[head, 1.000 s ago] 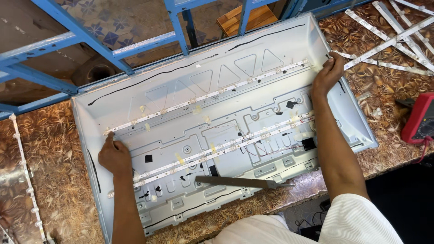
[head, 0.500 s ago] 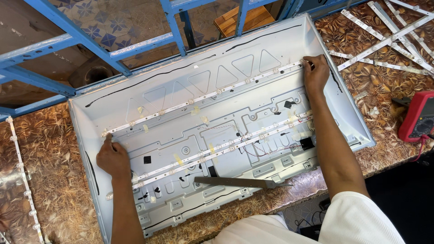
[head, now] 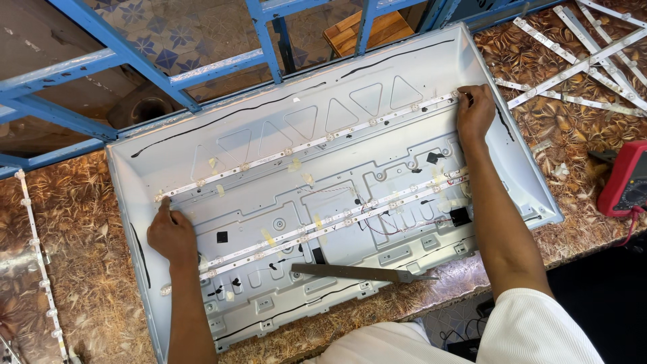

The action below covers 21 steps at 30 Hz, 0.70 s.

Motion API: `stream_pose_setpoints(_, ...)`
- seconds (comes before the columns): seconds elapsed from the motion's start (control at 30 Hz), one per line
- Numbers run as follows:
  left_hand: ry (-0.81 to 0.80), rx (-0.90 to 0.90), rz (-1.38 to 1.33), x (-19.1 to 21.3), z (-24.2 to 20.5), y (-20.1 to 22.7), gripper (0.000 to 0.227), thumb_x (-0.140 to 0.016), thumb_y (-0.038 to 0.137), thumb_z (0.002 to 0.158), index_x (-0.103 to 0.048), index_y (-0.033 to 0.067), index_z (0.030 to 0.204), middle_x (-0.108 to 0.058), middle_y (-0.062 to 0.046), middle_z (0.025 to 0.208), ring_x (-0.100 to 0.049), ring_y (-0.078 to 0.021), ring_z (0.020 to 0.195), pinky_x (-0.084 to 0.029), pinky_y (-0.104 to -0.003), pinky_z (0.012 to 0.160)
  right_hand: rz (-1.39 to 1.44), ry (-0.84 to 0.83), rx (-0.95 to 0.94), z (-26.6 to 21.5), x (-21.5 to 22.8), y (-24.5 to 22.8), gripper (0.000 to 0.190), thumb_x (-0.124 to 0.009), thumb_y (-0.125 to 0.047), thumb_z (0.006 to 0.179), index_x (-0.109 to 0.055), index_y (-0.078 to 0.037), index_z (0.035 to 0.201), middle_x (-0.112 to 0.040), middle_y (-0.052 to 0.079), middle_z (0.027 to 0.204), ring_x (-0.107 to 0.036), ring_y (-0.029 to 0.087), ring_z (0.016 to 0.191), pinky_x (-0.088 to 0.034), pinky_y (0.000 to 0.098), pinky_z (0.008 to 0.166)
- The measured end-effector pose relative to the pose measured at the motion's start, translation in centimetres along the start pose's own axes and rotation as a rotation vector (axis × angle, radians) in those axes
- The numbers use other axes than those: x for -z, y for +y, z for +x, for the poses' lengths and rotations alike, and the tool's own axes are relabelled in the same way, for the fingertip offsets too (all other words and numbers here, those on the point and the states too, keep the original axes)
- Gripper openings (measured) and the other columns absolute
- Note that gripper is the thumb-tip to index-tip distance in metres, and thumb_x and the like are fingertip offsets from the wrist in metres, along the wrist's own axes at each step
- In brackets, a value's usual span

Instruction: The person places LED light strips onto the back of a flat panel and secures them with pieces of masking tape. The person retrieves tape from a drawer, tears off small pieces, and applies them at intervals along the strips to hold them in place.

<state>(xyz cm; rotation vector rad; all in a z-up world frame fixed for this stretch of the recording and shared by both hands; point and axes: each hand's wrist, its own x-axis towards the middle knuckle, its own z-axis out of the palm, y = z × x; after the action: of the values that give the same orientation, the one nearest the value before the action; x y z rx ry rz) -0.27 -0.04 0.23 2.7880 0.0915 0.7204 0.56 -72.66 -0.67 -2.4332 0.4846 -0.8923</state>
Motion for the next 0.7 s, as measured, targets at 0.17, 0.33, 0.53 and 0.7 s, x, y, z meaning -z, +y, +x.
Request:
stream_pose_setpoints(0.17, 0.000, -0.004, 0.005, -0.3, 0.1, -0.2, 0.032, -0.057, -0.003, 0.098, -0.077, -0.0018, 0.123, -0.075, -0.019, 0.084, -0.073, -0.0330, 0.071, -0.053, -0.038, 0.070, -0.013, -0.057, 0.026, 0.0, 0.6, -1.4, 0.011, -0.072, -0.001, 0.103, -0.076, -0.007, 0.112, -0.059, 0.011, 0.095, -0.067, 0.036, 0.086, -0.052, 0.0499, 0.079)
stream_pose_setpoints(0.33, -0.007, 0.000, 0.010, 0.0, 0.1, 0.0, 0.032, -0.057, -0.003, 0.099, -0.076, -0.0004, 0.125, -0.075, -0.017, 0.083, -0.072, -0.0315, 0.070, -0.052, -0.037, 0.070, -0.028, -0.092, 0.021, 0.3, 0.1, -0.9, 0.014, -0.075, -0.003, 0.101, -0.077, -0.009, 0.113, -0.058, 0.009, 0.097, -0.068, 0.035, 0.086, -0.052, 0.0515, 0.080)
stream_pose_setpoints(0.53, -0.046, -0.010, 0.016, 1.0, 0.5, 1.1, 0.032, -0.057, -0.003, 0.100, -0.076, -0.0005, 0.125, -0.074, -0.018, 0.081, -0.072, -0.0325, 0.069, -0.053, -0.039, 0.070, -0.053, -0.081, -0.065, 0.8, -0.9, 1.0, 0.010, -0.075, -0.007, 0.100, -0.076, -0.012, 0.109, -0.061, 0.008, 0.093, -0.068, 0.035, 0.088, -0.051, 0.0520, 0.084)
stream_pose_setpoints(0.7, -0.072, 0.008, 0.039, 0.4, 0.4, 0.5, 0.035, -0.054, 0.001, 0.102, -0.074, 0.0027, 0.131, -0.075, -0.018, 0.083, -0.073, -0.0327, 0.070, -0.053, -0.039, 0.072, 0.007, -0.132, -0.186, 1.8, -1.9, 2.5, 0.008, -0.076, -0.015, 0.100, -0.077, -0.020, 0.107, -0.065, -0.001, 0.089, -0.067, 0.023, 0.087, -0.052, 0.0418, 0.084)
